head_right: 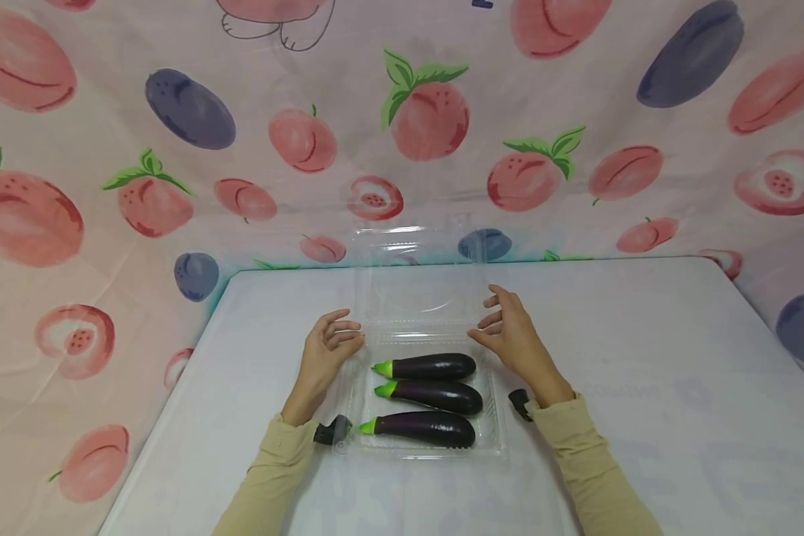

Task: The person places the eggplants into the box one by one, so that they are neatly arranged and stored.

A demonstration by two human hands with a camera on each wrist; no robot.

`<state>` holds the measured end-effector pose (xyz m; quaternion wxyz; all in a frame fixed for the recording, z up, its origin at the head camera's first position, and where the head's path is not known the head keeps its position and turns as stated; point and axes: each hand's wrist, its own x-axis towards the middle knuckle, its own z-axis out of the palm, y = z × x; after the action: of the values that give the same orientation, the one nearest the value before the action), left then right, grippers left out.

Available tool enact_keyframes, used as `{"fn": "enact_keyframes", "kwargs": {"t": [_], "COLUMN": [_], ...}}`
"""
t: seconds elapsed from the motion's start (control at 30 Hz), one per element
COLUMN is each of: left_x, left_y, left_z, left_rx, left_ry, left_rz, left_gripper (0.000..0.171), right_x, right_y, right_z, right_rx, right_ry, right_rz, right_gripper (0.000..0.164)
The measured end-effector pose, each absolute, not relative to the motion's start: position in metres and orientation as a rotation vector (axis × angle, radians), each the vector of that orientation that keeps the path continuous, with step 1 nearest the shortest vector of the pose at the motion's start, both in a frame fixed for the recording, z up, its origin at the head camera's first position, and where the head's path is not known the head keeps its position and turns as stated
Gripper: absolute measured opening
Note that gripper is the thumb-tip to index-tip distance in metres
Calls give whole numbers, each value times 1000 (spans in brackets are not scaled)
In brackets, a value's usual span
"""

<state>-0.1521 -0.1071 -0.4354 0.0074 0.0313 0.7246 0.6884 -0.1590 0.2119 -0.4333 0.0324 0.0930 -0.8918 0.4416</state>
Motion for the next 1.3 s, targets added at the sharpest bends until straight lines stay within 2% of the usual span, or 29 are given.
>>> {"fn": "enact_keyframes", "kwargs": {"t": [0.37,0.73,1.3], "left_x": [-166,-165,-164], "left_y": [-111,-112,-113], "left_z": [-466,-468,-469], "left_rx": [125,197,212], "left_ry": [2271,2285,2281], "left_rz": [2177,2189,2245], "left_gripper": [50,44,36], "right_x": [-158,-158,-157], "right_y": [216,223,227], "right_z": [-434,-435,-436], "right_rx": [316,256,332], "right_ry": [-2702,-2713,-2671], "right_rz": [1412,1596,1629], "right_gripper": [79,62,44]}}
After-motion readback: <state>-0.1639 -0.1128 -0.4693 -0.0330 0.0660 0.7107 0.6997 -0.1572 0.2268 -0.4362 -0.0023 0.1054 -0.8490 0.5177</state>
